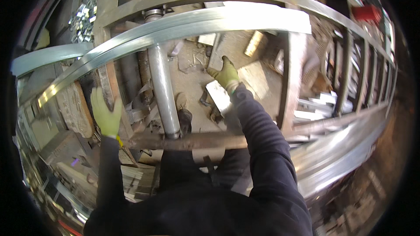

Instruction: The person uses a remote control to operate an overhead crane, lifting and moving a bundle of metal profiles across the workshop floor. They guide the load to a stacking area and place it down, then detach the crane hook and walk to a workbench to handle a single metal profile.

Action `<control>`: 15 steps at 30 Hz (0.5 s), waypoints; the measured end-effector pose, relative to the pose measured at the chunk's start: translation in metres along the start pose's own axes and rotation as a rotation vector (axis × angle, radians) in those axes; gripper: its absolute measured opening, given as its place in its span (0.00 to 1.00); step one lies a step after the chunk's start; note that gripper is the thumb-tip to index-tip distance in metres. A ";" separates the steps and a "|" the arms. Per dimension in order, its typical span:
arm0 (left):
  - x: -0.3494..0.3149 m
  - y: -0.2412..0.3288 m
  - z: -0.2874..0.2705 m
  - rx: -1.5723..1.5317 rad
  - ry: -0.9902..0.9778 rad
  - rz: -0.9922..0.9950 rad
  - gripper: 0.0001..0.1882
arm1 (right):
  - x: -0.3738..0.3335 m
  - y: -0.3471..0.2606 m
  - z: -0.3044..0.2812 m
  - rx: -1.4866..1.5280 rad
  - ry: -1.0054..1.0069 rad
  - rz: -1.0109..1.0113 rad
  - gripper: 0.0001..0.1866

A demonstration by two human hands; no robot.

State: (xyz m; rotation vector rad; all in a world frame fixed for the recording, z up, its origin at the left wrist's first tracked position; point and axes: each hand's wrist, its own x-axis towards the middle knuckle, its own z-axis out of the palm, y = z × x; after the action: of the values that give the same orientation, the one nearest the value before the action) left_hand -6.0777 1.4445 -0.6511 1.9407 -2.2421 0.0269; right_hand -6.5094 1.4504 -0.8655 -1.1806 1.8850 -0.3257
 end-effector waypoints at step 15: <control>-0.047 -0.030 0.019 -0.245 -0.269 -0.312 0.43 | 0.228 0.118 0.099 -0.686 0.036 -0.095 0.35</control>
State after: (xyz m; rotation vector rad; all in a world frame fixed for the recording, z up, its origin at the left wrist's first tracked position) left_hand -6.0438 1.4833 -0.6793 2.2335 -1.9418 -0.5520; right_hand -6.5447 1.3432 -1.1167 -1.7170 2.0401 0.2834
